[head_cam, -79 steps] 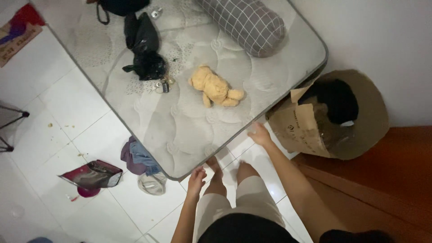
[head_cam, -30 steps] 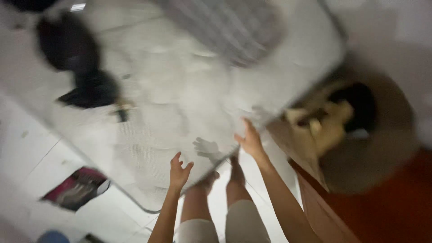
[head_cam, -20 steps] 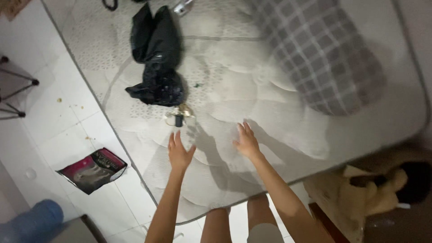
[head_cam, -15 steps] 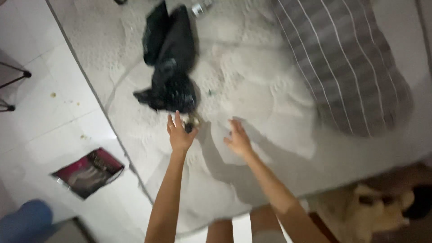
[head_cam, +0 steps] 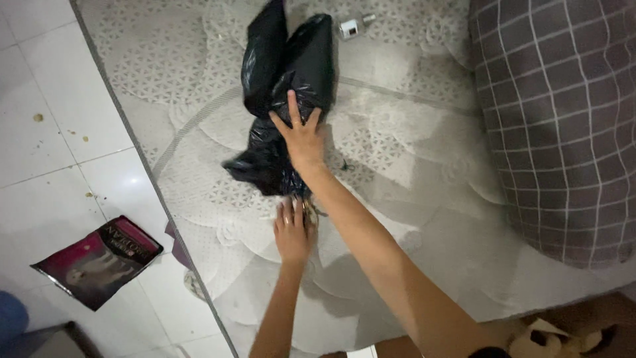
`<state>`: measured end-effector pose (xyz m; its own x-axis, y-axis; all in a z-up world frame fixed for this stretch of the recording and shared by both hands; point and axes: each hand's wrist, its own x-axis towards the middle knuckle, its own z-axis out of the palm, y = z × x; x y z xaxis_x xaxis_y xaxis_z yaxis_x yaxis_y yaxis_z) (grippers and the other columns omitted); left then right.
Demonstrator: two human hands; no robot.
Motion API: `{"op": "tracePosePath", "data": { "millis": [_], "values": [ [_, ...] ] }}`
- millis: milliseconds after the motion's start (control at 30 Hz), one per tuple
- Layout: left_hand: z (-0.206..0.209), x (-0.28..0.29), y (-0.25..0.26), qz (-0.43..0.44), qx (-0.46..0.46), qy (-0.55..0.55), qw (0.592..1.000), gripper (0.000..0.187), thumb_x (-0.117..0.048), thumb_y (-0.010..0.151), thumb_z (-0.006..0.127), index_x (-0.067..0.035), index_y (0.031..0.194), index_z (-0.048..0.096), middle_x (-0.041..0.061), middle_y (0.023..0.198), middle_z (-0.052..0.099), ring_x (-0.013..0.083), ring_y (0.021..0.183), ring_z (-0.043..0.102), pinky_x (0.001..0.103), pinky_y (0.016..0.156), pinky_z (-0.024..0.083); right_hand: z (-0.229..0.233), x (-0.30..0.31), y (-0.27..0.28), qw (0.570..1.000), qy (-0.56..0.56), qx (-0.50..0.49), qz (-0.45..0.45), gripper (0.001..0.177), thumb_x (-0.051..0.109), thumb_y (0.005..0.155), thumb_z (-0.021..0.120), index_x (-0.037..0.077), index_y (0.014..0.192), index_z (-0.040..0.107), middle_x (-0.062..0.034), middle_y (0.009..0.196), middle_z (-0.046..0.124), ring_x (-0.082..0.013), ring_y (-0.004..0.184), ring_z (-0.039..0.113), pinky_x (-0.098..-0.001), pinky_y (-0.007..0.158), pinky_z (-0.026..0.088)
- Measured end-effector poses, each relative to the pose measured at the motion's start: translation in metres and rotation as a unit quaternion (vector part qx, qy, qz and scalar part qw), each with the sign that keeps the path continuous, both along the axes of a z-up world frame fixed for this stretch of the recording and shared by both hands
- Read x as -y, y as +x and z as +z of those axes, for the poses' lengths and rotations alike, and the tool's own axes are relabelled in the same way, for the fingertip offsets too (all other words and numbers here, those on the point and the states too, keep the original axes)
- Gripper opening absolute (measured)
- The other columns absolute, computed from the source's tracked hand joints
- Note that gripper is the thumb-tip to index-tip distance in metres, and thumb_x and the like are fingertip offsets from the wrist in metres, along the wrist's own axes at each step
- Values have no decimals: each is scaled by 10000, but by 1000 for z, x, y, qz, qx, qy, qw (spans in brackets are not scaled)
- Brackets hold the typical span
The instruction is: Tidying up a bedroom by hanging a shirt, collecting coins, and organizing a wallet.
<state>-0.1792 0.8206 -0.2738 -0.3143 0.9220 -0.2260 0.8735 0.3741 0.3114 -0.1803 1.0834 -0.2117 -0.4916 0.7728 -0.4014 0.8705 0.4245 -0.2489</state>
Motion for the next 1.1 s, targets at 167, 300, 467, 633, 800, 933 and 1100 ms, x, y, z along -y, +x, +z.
{"op": "tracePosePath", "data": {
  "millis": [167,300,467,633,800,933,1100],
  "values": [
    [8,34,10,12,52,-22,998,761,-141,813,713,-240,1523,455,87,1625,379,338,1513,359,527,1251,280,-32,-23,11,993,107,20,52,652,60,944,606,428,1467,478,-130,1671,168,-528,1264,459,-549,894,559],
    [38,27,21,107,107,27,988,742,-203,773,843,-177,1415,470,141,1547,375,358,1443,346,593,1135,206,-10,-33,53,983,-7,-162,-85,384,228,1056,608,234,1435,545,-190,1501,454,-452,1255,555,-500,1003,509],
    [127,8,43,230,321,163,904,976,-287,740,878,-16,1510,343,236,1572,311,379,1435,327,491,1146,310,58,39,123,904,-53,-370,-208,591,183,850,695,95,1415,546,-241,1346,592,-404,1240,573,-448,1036,477],
    [125,46,95,309,488,103,810,711,-302,845,779,-44,1450,512,183,1164,696,247,1089,639,381,987,522,76,177,216,890,4,-426,-160,602,4,816,705,23,1393,536,-222,1323,613,-320,1247,580,-414,1039,458],
    [190,103,119,450,735,158,481,412,-250,976,506,-45,1326,576,24,1182,707,143,1079,653,292,957,515,23,300,337,892,-222,-217,-330,206,76,993,582,-80,1058,700,-217,1026,781,-307,984,746,-416,905,564],
    [194,182,160,431,697,64,569,362,-201,976,534,10,1241,659,95,1114,720,189,997,647,324,891,516,122,356,354,912,-90,-232,-326,247,125,949,640,-49,1125,641,-176,1006,698,-288,931,680,-413,838,533],
    [269,237,209,374,540,49,752,365,-224,1019,529,85,1133,687,137,1022,762,195,969,674,314,886,522,127,431,353,975,-120,-187,11,223,142,986,664,93,1194,730,-131,1144,767,-268,1047,726,-368,947,569]
  ]
}}
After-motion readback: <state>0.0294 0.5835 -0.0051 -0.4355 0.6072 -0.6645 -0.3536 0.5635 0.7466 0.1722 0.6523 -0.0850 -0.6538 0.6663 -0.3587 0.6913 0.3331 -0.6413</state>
